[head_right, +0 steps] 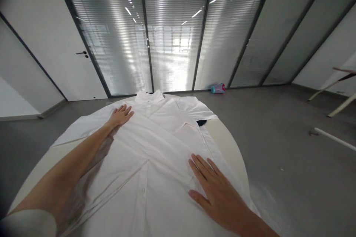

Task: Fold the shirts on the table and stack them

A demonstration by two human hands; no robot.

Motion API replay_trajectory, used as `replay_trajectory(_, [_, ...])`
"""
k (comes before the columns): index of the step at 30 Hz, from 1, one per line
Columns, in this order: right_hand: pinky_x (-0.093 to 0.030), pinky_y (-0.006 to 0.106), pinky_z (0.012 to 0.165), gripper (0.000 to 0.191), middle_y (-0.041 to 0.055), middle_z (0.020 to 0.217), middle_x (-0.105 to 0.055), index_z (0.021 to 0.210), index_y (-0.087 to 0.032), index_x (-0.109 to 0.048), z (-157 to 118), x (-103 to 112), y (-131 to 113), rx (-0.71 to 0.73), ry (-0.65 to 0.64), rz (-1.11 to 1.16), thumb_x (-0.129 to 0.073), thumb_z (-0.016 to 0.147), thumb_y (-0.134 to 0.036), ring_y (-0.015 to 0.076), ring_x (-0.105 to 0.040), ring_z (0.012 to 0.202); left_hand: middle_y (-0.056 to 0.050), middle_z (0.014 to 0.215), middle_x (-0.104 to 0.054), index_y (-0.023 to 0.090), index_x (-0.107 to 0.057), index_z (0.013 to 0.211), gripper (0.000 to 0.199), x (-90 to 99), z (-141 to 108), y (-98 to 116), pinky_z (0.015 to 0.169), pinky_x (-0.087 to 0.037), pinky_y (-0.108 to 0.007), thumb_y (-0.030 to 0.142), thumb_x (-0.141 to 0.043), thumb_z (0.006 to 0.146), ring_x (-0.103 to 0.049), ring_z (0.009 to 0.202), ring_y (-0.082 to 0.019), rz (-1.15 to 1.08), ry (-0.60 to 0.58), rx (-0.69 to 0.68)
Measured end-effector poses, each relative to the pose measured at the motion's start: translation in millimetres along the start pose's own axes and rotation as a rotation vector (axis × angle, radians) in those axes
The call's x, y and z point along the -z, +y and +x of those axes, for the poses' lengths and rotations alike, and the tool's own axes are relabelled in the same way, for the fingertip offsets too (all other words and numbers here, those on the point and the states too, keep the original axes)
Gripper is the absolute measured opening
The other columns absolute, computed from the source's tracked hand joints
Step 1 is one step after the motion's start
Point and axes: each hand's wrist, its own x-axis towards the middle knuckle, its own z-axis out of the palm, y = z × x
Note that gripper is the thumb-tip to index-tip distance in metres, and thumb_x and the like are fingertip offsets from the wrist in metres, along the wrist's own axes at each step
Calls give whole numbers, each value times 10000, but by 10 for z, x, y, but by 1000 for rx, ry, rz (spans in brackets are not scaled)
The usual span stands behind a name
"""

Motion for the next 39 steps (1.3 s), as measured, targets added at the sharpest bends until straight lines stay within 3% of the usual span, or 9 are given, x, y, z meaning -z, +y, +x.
replay_trajectory(6, [-275,511,1220,820,59,1641,-223,1613,-284,-1,-39,-21,7,-11,27,6,-478,986,-514,268,-265,1494,-188,1548,-399,164,-590,1356,497,67,-62,226,1158,-173,-632,431,-483,951,-260,1467,-411,-36,113,-3])
replay_trajectory(11, [-284,513,1217,778,33,1632,-254,1610,-329,-85,-33,-22,12,-25,47,34,-499,977,-515,272,-301,1479,-163,1376,-559,162,-719,1098,323,115,183,498,1150,-334,-474,256,-672,793,-498,1312,-350,-621,179,69])
replay_trajectory(15, [-325,523,1199,767,20,1626,-269,1606,-360,-103,-34,-39,29,-42,52,25,-503,970,-518,277,-319,1471,-130,1068,-695,120,-653,1211,437,155,560,569,889,-549,-358,185,-667,780,-701,942,-246,-819,147,166])
replay_trajectory(18, [-357,527,1183,775,10,1621,-280,1605,-372,-105,-39,-79,38,-50,69,18,-513,962,-517,284,-336,1462,-114,1052,-693,128,-547,1348,552,165,770,582,681,-577,-298,168,-648,807,-719,776,-195,-976,127,222])
replay_trajectory(22, [-389,540,1162,776,-4,1610,-305,1598,-392,-144,-67,-125,64,-69,93,33,-539,943,-525,300,-361,1448,-115,1168,-646,201,-492,1403,628,119,892,577,627,-576,-271,190,-682,805,-714,772,-164,-1140,164,254])
replay_trajectory(26, [-425,546,1130,707,8,1546,-438,1562,-403,-305,25,19,145,-58,51,84,-569,923,-546,315,-421,1414,-66,1016,-662,195,-587,1300,509,-9,899,527,666,-580,-271,246,-692,804,-682,734,-127,-1234,227,254])
replay_trajectory(29, [-460,531,1091,531,38,1425,-587,1447,-362,-516,392,276,216,-94,85,192,-527,947,-538,311,-506,1351,-57,863,-677,129,-696,1056,298,-124,862,471,730,-575,-275,260,-677,788,-672,737,-132,-1267,251,205])
replay_trajectory(33, [-532,447,981,424,60,1140,-732,1311,-286,-622,1354,478,316,-170,203,431,-510,953,-484,255,-685,1066,-74,858,-720,143,-719,778,123,-222,815,398,812,-547,-281,238,-688,705,-673,879,-188,-1252,309,137])
replay_trajectory(39, [-559,371,862,548,77,1082,-737,1471,-248,-457,2933,105,484,-410,186,630,-558,957,-405,208,-707,883,-56,818,-734,167,-729,702,157,-290,830,344,756,-533,-279,241,-593,677,-672,861,-210,-1198,349,90])
